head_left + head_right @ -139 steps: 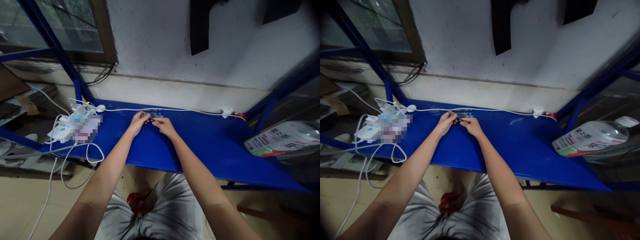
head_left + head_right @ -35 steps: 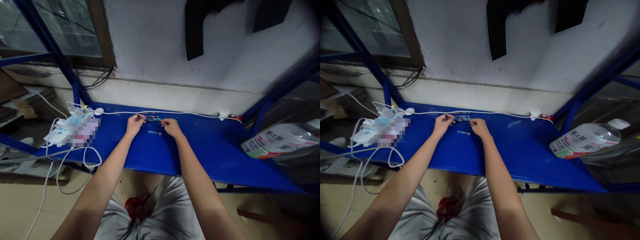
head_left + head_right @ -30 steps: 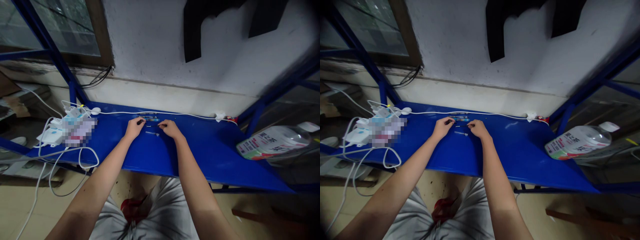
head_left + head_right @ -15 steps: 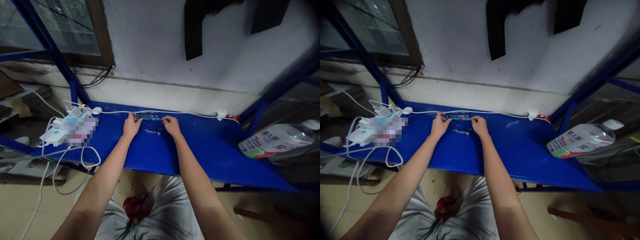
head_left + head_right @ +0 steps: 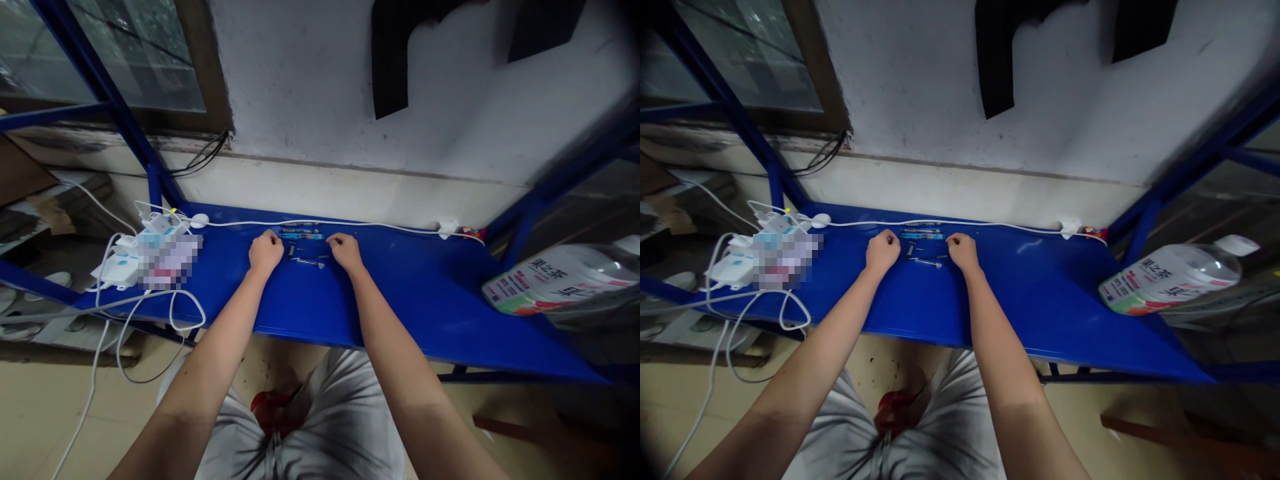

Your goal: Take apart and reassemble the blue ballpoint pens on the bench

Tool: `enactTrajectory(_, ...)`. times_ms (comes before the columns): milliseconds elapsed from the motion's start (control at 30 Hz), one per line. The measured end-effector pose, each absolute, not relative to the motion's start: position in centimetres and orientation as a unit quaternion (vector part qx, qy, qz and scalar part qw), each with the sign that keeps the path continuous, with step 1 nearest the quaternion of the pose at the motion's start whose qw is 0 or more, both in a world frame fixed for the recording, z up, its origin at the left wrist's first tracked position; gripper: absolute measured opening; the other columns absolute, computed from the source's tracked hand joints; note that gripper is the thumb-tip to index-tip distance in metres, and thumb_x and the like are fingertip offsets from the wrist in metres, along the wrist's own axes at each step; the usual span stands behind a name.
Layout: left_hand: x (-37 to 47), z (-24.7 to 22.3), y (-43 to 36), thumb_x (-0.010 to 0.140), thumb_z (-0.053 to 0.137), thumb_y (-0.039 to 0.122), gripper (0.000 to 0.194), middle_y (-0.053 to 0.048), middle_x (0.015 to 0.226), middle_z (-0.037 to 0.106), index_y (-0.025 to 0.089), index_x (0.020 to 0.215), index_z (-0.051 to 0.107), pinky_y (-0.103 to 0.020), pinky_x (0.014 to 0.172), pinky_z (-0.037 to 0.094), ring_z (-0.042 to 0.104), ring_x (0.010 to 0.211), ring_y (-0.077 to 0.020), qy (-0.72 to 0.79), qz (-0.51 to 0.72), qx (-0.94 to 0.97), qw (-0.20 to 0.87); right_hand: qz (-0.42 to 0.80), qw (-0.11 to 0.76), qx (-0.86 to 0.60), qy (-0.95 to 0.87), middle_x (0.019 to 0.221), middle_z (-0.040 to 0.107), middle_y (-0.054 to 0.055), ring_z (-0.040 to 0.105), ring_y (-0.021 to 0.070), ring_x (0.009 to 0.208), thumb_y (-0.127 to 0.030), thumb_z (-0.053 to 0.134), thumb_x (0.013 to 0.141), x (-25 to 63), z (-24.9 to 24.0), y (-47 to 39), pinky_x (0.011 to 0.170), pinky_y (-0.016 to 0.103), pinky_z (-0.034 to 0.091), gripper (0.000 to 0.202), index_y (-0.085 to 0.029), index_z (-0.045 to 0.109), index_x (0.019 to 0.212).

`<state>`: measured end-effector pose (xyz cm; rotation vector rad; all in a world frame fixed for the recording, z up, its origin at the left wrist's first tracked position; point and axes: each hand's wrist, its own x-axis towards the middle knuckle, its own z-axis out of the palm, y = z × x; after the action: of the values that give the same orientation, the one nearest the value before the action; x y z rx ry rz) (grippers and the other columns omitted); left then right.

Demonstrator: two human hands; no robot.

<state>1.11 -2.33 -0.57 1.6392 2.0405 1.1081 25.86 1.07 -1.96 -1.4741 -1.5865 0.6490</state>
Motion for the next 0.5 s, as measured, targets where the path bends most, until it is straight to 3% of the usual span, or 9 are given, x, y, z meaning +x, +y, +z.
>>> enactTrajectory(133, 0.5, -0.64, -1.94, 0.085, 0.06, 0.018, 0.011, -0.008, 0.081, 0.073, 0.025, 0.077, 0.062, -0.034, 0.077, 0.047, 0.068, 0.083, -0.0266, 0.705, 0.462, 0.509, 0.173, 0.316, 0.468, -0.588, -0.58, 0.071, 0.072, 0.003, 0.062, 0.0191, 0.068, -0.027, 0.056, 0.078, 26.7, -1.76, 1.49, 0.069, 0.03, 0.047, 0.024, -0.018, 0.078, 0.08)
enactTrajectory(500, 0.82, -1.2, -1.89, 0.084, 0.063, 0.02, 0.008, -0.008, 0.086, 0.076, 0.026, 0.081, 0.067, -0.035, 0.079, 0.046, 0.07, 0.089, -0.0295, 0.713, 0.407, 0.549, 0.157, 0.308, 0.452, -0.591, -0.593, 0.066, 0.07, 0.002, 0.059, 0.0178, 0.062, -0.027, 0.054, 0.078, 26.15, -2.2, 1.31, 0.062, 0.028, 0.042, 0.026, -0.018, 0.078, 0.082)
